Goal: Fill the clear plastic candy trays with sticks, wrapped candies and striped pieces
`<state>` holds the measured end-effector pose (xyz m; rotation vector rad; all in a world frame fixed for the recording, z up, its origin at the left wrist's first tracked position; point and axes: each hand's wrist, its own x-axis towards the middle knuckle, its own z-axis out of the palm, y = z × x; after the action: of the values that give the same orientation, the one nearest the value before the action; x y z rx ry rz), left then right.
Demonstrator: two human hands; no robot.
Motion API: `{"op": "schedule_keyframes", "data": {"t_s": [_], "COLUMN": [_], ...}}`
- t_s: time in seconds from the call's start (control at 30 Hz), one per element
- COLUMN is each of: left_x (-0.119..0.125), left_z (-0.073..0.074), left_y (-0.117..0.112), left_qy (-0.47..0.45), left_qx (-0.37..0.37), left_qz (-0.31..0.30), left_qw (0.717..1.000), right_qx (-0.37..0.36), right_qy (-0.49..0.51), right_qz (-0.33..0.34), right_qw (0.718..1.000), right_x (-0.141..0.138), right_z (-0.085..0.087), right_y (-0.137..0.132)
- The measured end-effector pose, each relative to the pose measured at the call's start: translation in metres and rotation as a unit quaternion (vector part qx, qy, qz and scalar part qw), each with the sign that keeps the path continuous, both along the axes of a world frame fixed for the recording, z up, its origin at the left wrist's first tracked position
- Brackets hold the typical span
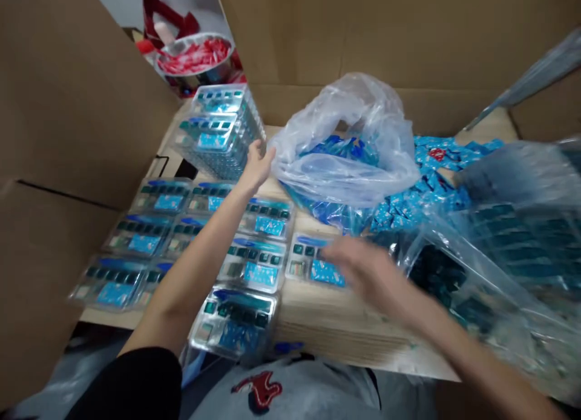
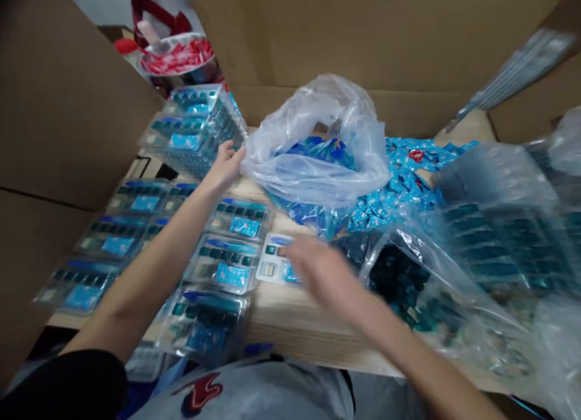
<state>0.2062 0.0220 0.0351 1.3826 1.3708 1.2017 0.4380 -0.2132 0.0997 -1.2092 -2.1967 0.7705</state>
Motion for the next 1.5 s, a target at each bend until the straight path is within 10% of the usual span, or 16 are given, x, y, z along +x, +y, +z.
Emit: {"op": "schedule_keyframes", "data": {"t_s": [0.07,0.3,0.5,0.7,0.93,1.33,1.5], "left_x": [-0.002,0.037,0.053,0.047,0.047,0.058,0.043], "left_z": [0.005,0.035,0.028,0.020,0.027,0.030,0.028], "left_y": [-0.012,-0.047,-0.068,-0.103,-0.092,-0.081,-0.075], "left_qy": [0.066,0.224,0.327,0.406,0.456,0.431,0.409], "left_qx": [0.030,0.170,0.165,0.158,0.151,0.125,0.106], "left_qz": [-0.010,-0.163,-0.316,-0.404,-0.422,-0.407,-0.398], "left_qw": [0.997,0.946,0.875,0.805,0.769,0.796,0.814], "right_qx": [-0.069,-0.060,-0.065,-0.001,-0.077,-0.088,-0.047], "right_qy": [-0.058,-0.171,-0.151,-0.176,-0.292,-0.249,-0.112], "right_qz": [0.153,0.157,0.120,-0.138,-0.199,-0.162,-0.255], "right_qw": [0.984,0.971,0.979,0.975,0.933,0.951,0.959], "right_x": [-0.039,-0.101,-0.059,0.029,0.056,0.046,0.056], "right_z": [-0.024,-0.101,-0.041,0.046,0.003,-0.017,0.009], "right_y": [-0.043,-0.095,-0.073,0.075,0.183,0.173,0.160]}}
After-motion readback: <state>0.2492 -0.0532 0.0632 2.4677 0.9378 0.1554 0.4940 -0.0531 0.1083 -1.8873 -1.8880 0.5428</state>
